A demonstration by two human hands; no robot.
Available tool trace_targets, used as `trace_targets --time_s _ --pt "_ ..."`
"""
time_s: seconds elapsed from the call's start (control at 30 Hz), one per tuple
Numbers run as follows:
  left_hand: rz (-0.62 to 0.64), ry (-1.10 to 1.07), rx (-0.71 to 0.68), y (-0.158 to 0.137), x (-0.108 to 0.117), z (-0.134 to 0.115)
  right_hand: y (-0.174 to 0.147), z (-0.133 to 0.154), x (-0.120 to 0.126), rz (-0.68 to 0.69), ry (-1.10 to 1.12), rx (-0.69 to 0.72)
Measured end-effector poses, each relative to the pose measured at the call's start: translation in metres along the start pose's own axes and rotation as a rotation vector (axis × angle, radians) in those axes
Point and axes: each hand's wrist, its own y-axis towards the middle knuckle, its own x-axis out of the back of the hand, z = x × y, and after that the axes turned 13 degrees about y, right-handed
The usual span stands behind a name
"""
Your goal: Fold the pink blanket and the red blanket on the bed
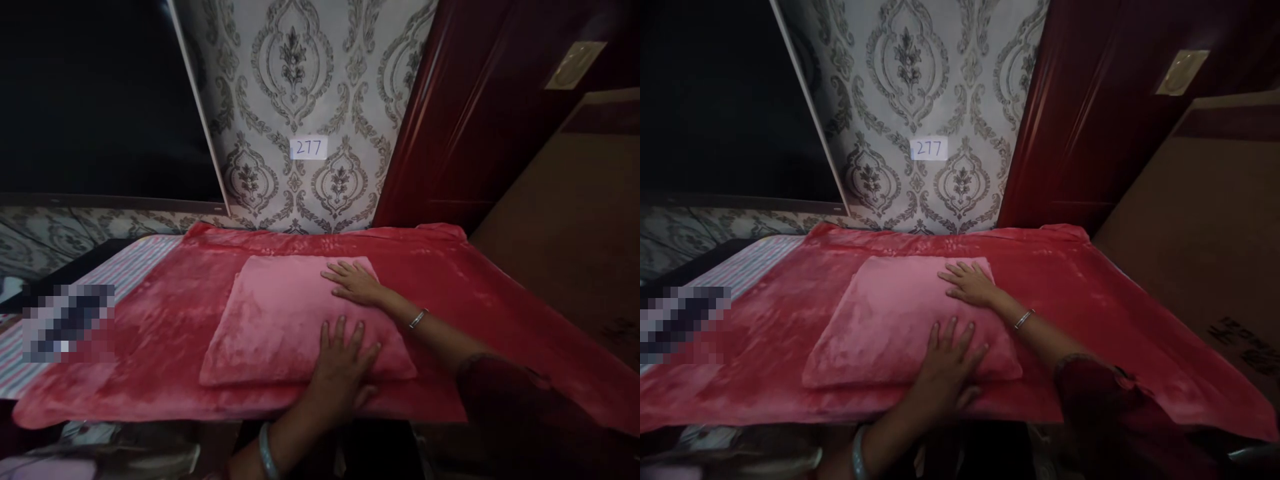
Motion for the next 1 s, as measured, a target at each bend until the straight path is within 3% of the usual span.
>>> trace_targets --time_s 0.3,0.47,0.67,0.83,0.93,1.0 --pt "0.029 0.030 0.013 -0.013 0.000 0.001 0.053 -0.059 -0.002 -0.020 0.171 -0.038" --pt "0.048 0.039 0.005 -0.011 0.002 -0.001 0.065 -0.079 -0.009 -0.056 0.200 -0.026" --pt "0.059 -0.002 0.016 -0.011 0.005 -0.005 0.056 -0.071 -0.011 -0.118 0.182 -0.060" --pt "0.041 -0.011 -0.021 -0.014 0.016 -0.004 0.052 -0.064 -0.003 -0.088 0.093 -0.167" --pt "0.030 0.006 -0.006 -0.029 0.036 0.010 0.053 -0.043 0.006 -0.084 0.032 -0.160" --pt "0.001 0.061 0.080 -0.049 0.049 0.026 0.054 -0.013 0.007 -0.092 0.010 -0.050"
